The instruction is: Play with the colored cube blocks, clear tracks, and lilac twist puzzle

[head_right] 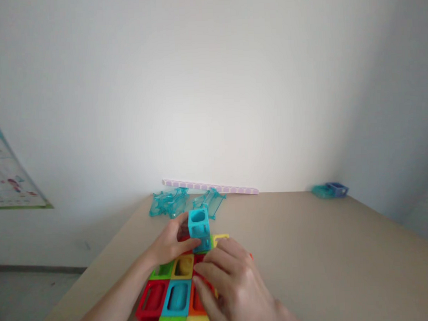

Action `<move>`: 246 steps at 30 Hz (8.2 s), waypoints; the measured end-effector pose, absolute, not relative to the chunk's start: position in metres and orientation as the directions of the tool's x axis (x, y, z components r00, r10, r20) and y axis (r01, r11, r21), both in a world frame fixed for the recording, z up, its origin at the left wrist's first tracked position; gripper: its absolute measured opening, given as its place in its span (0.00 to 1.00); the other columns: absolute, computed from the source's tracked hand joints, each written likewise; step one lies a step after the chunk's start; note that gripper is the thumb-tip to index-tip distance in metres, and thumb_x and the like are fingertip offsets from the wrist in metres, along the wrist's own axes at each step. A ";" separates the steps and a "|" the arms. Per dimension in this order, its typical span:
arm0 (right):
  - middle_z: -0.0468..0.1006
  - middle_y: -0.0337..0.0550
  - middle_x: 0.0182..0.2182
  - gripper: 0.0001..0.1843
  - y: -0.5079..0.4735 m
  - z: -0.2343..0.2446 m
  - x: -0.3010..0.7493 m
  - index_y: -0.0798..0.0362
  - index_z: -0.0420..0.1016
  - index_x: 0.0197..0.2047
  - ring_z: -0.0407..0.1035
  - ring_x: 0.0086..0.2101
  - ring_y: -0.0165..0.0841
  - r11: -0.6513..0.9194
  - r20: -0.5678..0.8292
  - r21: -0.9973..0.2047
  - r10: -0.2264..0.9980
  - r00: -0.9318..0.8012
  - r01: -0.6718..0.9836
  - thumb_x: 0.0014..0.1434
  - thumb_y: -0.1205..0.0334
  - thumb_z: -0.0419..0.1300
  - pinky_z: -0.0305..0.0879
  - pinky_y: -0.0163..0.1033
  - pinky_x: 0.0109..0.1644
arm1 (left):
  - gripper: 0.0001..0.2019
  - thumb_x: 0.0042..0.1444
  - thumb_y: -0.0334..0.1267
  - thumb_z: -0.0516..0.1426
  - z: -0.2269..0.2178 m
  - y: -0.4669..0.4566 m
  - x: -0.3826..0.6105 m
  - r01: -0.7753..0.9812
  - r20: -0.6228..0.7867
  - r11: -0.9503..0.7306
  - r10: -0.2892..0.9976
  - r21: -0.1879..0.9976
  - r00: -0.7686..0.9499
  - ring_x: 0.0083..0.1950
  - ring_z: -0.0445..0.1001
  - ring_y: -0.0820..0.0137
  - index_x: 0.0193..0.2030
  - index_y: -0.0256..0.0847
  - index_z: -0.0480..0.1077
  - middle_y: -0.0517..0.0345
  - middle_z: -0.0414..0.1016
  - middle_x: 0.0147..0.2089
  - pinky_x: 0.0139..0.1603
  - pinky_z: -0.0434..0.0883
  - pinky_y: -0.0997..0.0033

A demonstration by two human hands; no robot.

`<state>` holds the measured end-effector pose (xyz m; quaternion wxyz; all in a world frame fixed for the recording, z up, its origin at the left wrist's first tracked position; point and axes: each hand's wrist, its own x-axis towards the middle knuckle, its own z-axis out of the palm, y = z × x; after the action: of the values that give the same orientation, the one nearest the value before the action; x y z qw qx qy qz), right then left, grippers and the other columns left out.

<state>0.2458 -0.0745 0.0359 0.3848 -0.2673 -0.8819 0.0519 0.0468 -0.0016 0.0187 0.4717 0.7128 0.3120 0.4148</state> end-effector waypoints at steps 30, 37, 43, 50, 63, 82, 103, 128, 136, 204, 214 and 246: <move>0.73 0.39 0.44 0.18 -0.070 0.031 0.244 0.55 0.67 0.16 0.67 0.42 0.34 0.928 0.337 -0.331 0.284 -0.898 0.169 0.49 0.63 0.69 0.64 0.40 0.46 | 0.17 0.50 0.39 0.63 0.022 -0.002 0.043 0.097 0.345 -0.446 0.796 0.890 0.496 0.42 0.76 0.64 0.45 0.39 0.65 0.55 0.76 0.41 0.43 0.73 0.66; 0.73 0.41 0.37 0.09 -0.078 0.034 0.230 0.52 0.73 0.32 0.66 0.41 0.35 0.828 0.316 -0.425 0.515 -0.797 0.366 0.53 0.57 0.67 0.63 0.38 0.45 | 0.18 0.50 0.40 0.63 0.022 -0.003 0.045 0.112 0.351 -0.457 0.797 0.882 0.492 0.42 0.76 0.63 0.46 0.39 0.66 0.55 0.76 0.41 0.45 0.73 0.65; 0.74 0.40 0.34 0.09 -0.081 0.019 0.213 0.52 0.71 0.31 0.67 0.37 0.35 0.757 0.266 -0.367 0.642 -0.719 0.541 0.50 0.61 0.68 0.60 0.37 0.41 | 0.17 0.51 0.40 0.62 0.024 -0.004 0.045 0.116 0.344 -0.450 0.803 0.886 0.487 0.42 0.75 0.64 0.45 0.39 0.66 0.55 0.76 0.40 0.44 0.73 0.66; 0.74 0.38 0.31 0.10 -0.079 0.020 0.217 0.53 0.70 0.29 0.67 0.35 0.31 0.813 0.322 -0.380 0.563 -0.761 0.441 0.52 0.60 0.67 0.58 0.35 0.40 | 0.16 0.51 0.39 0.62 0.024 -0.004 0.045 0.108 0.353 -0.460 0.793 0.881 0.496 0.41 0.75 0.65 0.45 0.39 0.65 0.56 0.75 0.39 0.44 0.72 0.66; 0.73 0.38 0.31 0.12 -0.079 0.019 0.219 0.52 0.70 0.29 0.66 0.39 0.34 0.837 0.349 -0.365 0.529 -0.774 0.408 0.54 0.54 0.66 0.59 0.37 0.44 | 0.17 0.51 0.40 0.63 0.021 -0.002 0.043 0.145 0.361 -0.485 0.790 0.862 0.496 0.40 0.74 0.66 0.46 0.38 0.66 0.56 0.75 0.39 0.44 0.73 0.65; 0.74 0.49 0.31 0.06 -0.078 0.020 0.165 0.55 0.75 0.37 0.70 0.33 0.41 0.808 0.215 0.065 0.562 -0.799 0.586 0.59 0.62 0.58 0.66 0.41 0.34 | 0.15 0.50 0.35 0.62 0.020 -0.002 0.044 0.110 0.325 -0.429 0.806 0.897 0.495 0.40 0.73 0.67 0.44 0.38 0.65 0.56 0.73 0.38 0.44 0.72 0.67; 0.65 0.46 0.35 0.10 -0.082 0.012 0.173 0.51 0.71 0.38 0.61 0.38 0.42 0.834 0.465 -0.146 0.533 -0.707 0.533 0.55 0.55 0.61 0.65 0.45 0.41 | 0.20 0.46 0.39 0.65 0.018 0.000 0.045 0.085 0.263 -0.339 0.844 0.937 0.468 0.41 0.73 0.67 0.46 0.40 0.66 0.58 0.74 0.39 0.46 0.71 0.67; 0.79 0.44 0.36 0.13 0.005 0.105 0.251 0.57 0.77 0.42 0.71 0.35 0.35 0.562 0.406 -0.748 0.808 -0.427 0.352 0.56 0.58 0.61 0.68 0.39 0.39 | 0.18 0.49 0.39 0.63 0.019 -0.002 0.044 0.103 0.302 -0.397 0.820 0.912 0.486 0.36 0.72 0.69 0.45 0.39 0.65 0.58 0.73 0.37 0.39 0.71 0.70; 0.79 0.42 0.37 0.09 -0.004 0.112 0.251 0.53 0.78 0.41 0.70 0.35 0.33 0.648 0.453 -0.673 0.743 -0.493 0.357 0.56 0.62 0.61 0.66 0.37 0.38 | 0.17 0.49 0.40 0.63 0.018 -0.002 0.044 0.097 0.320 -0.411 0.817 0.906 0.480 0.38 0.73 0.67 0.43 0.39 0.65 0.58 0.74 0.38 0.41 0.71 0.68; 0.74 0.50 0.52 0.24 0.019 0.017 0.336 0.53 0.67 0.57 0.68 0.50 0.44 0.561 0.580 -0.710 0.809 -0.100 0.425 0.60 0.51 0.56 0.65 0.47 0.52 | 0.15 0.51 0.43 0.62 0.013 0.004 0.045 0.405 0.277 -0.567 0.765 0.717 0.581 0.45 0.73 0.61 0.45 0.41 0.73 0.52 0.76 0.43 0.48 0.68 0.63; 0.76 0.53 0.46 0.31 0.038 0.000 0.386 0.53 0.73 0.53 0.68 0.48 0.49 0.270 0.371 -0.277 0.915 -0.156 0.922 0.42 0.69 0.59 0.54 0.59 0.56 | 0.09 0.48 0.38 0.59 -0.008 0.029 0.001 -0.454 0.362 -0.296 0.930 0.841 0.064 0.23 0.66 0.73 0.22 0.36 0.68 0.57 0.69 0.23 0.23 0.62 0.74; 0.72 0.48 0.53 0.22 0.018 0.017 0.330 0.50 0.69 0.55 0.66 0.51 0.37 0.230 0.522 -0.246 0.850 -0.071 0.942 0.67 0.54 0.40 0.58 0.44 0.57 | 0.09 0.46 0.36 0.60 -0.024 0.042 -0.001 -0.148 0.288 -0.255 0.914 0.956 0.284 0.23 0.60 0.76 0.21 0.34 0.69 0.60 0.66 0.22 0.25 0.54 0.76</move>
<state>0.3304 0.0183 0.0169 0.2922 -0.6155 -0.7277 -0.0783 -0.0006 0.0416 -0.0239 0.5225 0.6076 0.3153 0.5083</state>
